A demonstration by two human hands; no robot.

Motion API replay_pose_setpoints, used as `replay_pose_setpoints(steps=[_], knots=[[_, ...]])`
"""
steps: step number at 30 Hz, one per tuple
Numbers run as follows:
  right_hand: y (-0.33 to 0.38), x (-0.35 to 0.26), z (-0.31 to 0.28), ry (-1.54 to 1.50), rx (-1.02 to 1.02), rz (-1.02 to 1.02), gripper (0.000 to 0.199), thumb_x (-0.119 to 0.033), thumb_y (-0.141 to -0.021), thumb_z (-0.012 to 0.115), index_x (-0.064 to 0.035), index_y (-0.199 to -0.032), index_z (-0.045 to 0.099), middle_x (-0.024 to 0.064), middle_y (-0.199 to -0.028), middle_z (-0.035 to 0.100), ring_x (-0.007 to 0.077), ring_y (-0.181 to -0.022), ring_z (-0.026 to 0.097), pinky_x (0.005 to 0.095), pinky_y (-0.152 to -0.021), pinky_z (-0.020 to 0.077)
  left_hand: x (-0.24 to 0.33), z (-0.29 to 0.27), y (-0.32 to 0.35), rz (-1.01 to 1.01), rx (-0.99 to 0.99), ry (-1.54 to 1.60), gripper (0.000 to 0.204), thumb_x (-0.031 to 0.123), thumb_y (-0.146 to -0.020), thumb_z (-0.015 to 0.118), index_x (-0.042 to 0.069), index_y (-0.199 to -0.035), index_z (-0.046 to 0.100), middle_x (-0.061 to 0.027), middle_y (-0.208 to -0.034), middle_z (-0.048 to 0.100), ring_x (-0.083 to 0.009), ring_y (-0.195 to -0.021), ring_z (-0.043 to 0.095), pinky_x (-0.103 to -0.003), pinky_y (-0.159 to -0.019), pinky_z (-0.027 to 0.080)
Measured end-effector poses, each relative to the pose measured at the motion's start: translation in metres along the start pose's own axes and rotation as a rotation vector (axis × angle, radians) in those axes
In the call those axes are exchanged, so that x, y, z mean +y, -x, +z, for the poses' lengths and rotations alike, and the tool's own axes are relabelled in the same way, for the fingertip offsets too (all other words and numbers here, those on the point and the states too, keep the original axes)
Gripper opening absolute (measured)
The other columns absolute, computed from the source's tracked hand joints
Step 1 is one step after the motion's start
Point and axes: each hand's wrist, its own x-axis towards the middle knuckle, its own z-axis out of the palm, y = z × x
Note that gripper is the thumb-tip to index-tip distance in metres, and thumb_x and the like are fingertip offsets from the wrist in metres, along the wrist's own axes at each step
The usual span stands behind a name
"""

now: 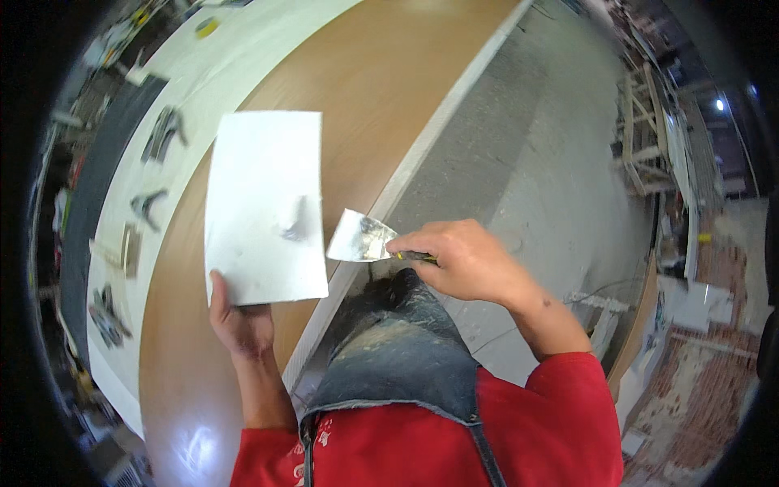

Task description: The person scoops white adhesive from a container onto a small white board, then uses a putty knife to spread the adhesive along the edge of a large curved wooden panel. The person repeatedly transfers adhesive from the board to the panel edge and smooths it with the knife.

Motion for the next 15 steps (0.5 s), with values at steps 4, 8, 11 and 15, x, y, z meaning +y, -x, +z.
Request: replay_pose_setpoints(steps=[4, 8, 11, 15], knots=[[0.003, 0.091, 0.013, -0.59, 0.328, 0.342, 0.031, -0.017, -0.09, 0.068, -0.0084, -0.12, 0.07, 0.0085, -0.088, 0.071, 0.0224, -0.072, 0.067, 0.0404, -0.065, 0.0546, 0.006, 0.013, -0.014, 0.026, 0.069, -0.07, 0.059, 0.041, -0.107, 0.042, 0.004, -0.152, 0.038, -0.0135, -0.151, 0.048, -0.032, -0.138, 0.047, -0.05, -0.116, 0.036], [-0.02, 0.21, 0.016, -1.335, 0.681, 0.5, 0.037, -0.022, -0.098, 0.064, -0.0019, -0.129, 0.06, 0.0056, -0.087, 0.068, 0.0091, -0.059, 0.058, 0.0245, -0.045, 0.0423, 0.006, 0.033, -0.021, 0.08, -0.018, -0.23, 0.064, 0.042, -0.107, 0.042, 0.0, -0.154, 0.032, -0.0188, -0.154, 0.044, -0.0345, -0.138, 0.047, -0.052, -0.115, 0.037], [-0.058, 0.269, 0.019, -1.515, 0.888, 0.414, 0.032, -0.021, -0.1, 0.061, -0.0023, -0.126, 0.058, 0.0068, -0.086, 0.068, 0.0092, -0.057, 0.058, 0.0216, -0.042, 0.0417, 0.001, 0.037, -0.025, 0.08, -0.017, -0.246, 0.061, 0.037, -0.107, 0.044, 0.0, -0.154, 0.033, -0.0208, -0.153, 0.044, -0.0349, -0.138, 0.048, -0.05, -0.116, 0.038], [-0.1, 0.323, 0.02, -1.516, 1.006, 0.429, 0.031, -0.02, -0.1, 0.062, -0.0026, -0.126, 0.058, 0.007, -0.087, 0.068, 0.0101, -0.057, 0.059, 0.0223, -0.042, 0.0424, -0.01, 0.047, -0.031, 0.038, 0.005, -0.282, 0.062, 0.036, -0.107, 0.045, -0.004, -0.153, 0.033, -0.0217, -0.153, 0.044, -0.0359, -0.137, 0.048, -0.05, -0.116, 0.038]])
